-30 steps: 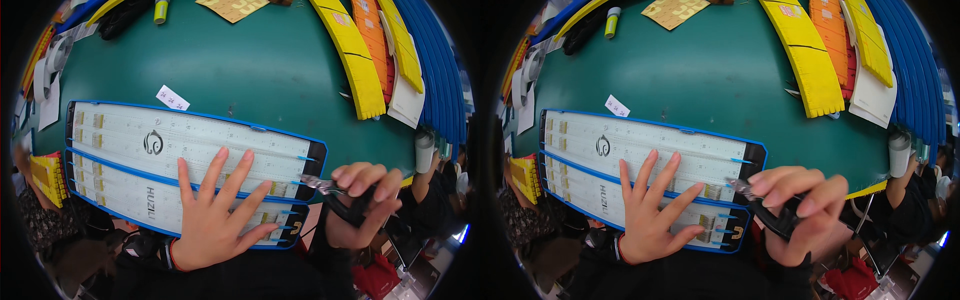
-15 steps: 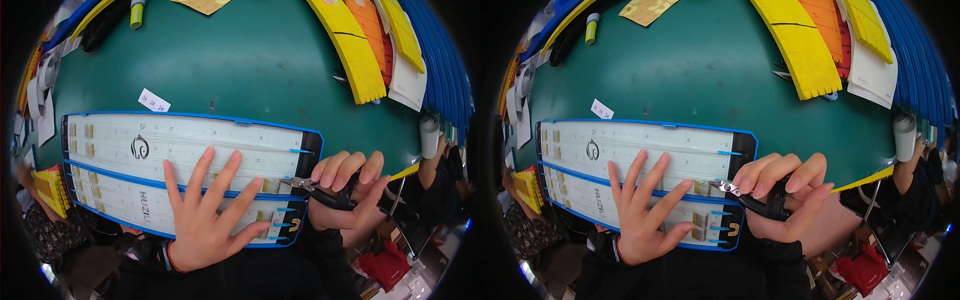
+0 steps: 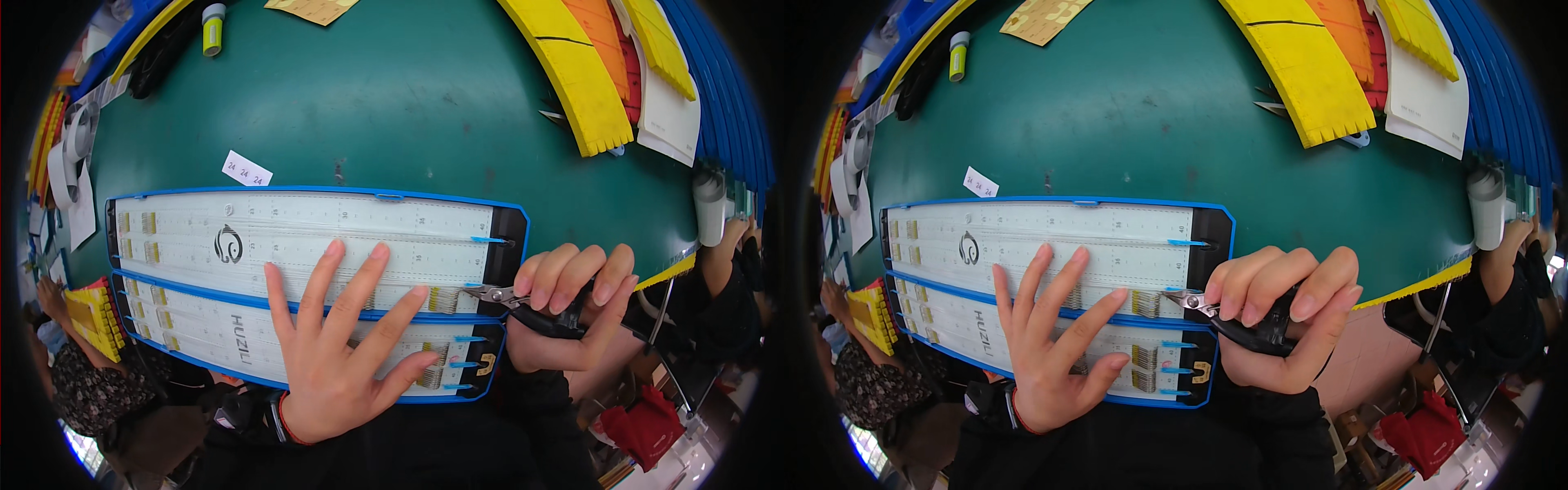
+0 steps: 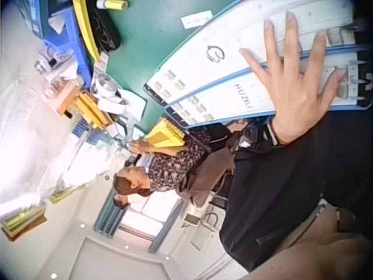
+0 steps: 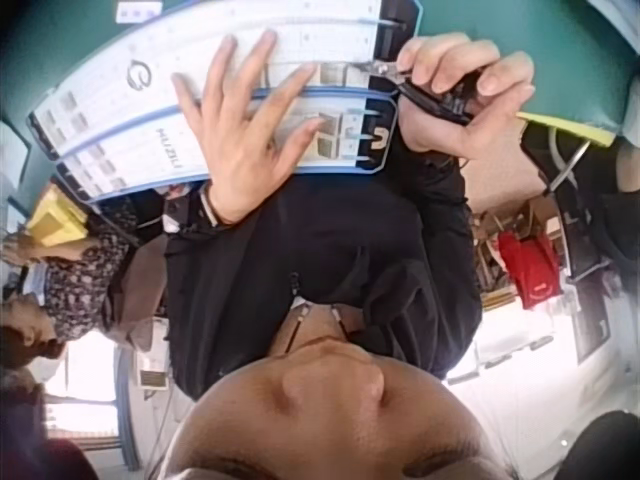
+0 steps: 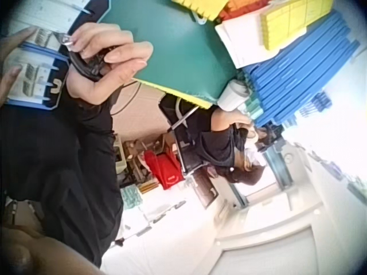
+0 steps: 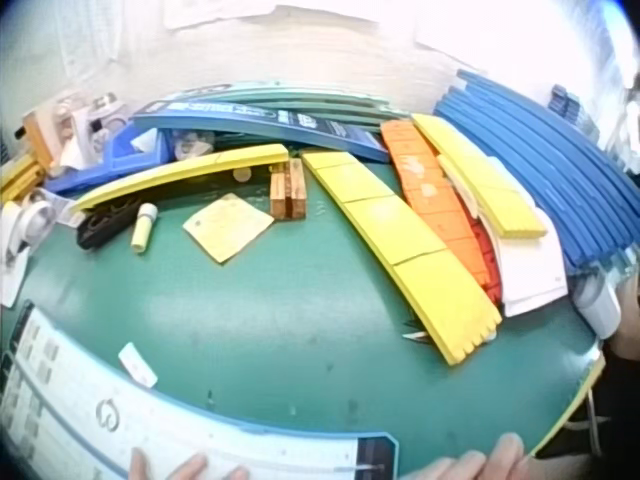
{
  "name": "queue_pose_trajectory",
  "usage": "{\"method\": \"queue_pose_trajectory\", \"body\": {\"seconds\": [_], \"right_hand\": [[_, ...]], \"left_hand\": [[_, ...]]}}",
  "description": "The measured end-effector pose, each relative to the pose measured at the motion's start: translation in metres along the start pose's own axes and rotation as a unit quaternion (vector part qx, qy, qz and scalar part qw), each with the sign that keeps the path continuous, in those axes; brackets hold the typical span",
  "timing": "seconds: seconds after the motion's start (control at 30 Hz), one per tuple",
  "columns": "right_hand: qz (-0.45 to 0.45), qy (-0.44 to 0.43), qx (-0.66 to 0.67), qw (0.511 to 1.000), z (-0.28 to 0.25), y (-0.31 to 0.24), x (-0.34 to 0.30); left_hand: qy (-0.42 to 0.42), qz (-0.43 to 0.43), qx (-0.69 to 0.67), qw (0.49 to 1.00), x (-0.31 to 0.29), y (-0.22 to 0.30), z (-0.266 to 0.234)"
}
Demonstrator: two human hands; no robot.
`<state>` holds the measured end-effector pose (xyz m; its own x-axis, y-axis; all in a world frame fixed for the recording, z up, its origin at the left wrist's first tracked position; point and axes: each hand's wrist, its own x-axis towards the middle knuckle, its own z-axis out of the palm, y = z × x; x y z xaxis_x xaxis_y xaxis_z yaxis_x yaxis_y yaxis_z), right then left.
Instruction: Manually assemble components into a blue plastic frame using wire cutters and hands.
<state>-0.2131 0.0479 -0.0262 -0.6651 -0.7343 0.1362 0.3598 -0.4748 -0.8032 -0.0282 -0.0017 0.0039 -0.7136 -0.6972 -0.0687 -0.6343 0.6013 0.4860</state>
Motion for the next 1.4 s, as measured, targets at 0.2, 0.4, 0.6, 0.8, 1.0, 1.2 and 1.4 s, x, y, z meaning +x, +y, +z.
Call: {"method": "queue_pose_trajectory", "body": {"seconds": [0.2,0.4,0.6,0.8,1.0,1.2,1.4], "right_hand": [[-0.010,-0.005,-0.007,1.000,-0.003,0.000,-0.002],[-0.012,-0.015,-0.021,1.000,-0.002,-0.002,-0.002],[-0.034,0.040,-0.041,0.998,0.012,0.004,-0.003],[-0.018,0.008,-0.008,1.000,0.000,0.001,-0.006],[0.003,-0.026,-0.024,0.999,-0.001,-0.001,-0.004],[0.007,-0.035,-0.035,0.999,-0.004,0.000,-0.003],[0.008,-0.031,-0.028,0.999,-0.004,0.001,-0.002]], "left_hand": [[-0.007,-0.003,0.003,1.000,0.000,0.001,0.000],[-0.011,-0.004,0.006,1.000,0.000,0.001,0.000],[-0.011,-0.004,0.010,1.000,-0.001,0.000,0.001],[-0.012,0.002,0.012,1.000,-0.001,-0.002,0.002],[-0.004,0.000,0.015,1.000,-0.002,0.000,-0.001],[0.004,0.008,0.014,1.000,-0.001,-0.001,0.004],[0.008,0.006,0.016,1.000,0.000,-0.002,0.007]]}}
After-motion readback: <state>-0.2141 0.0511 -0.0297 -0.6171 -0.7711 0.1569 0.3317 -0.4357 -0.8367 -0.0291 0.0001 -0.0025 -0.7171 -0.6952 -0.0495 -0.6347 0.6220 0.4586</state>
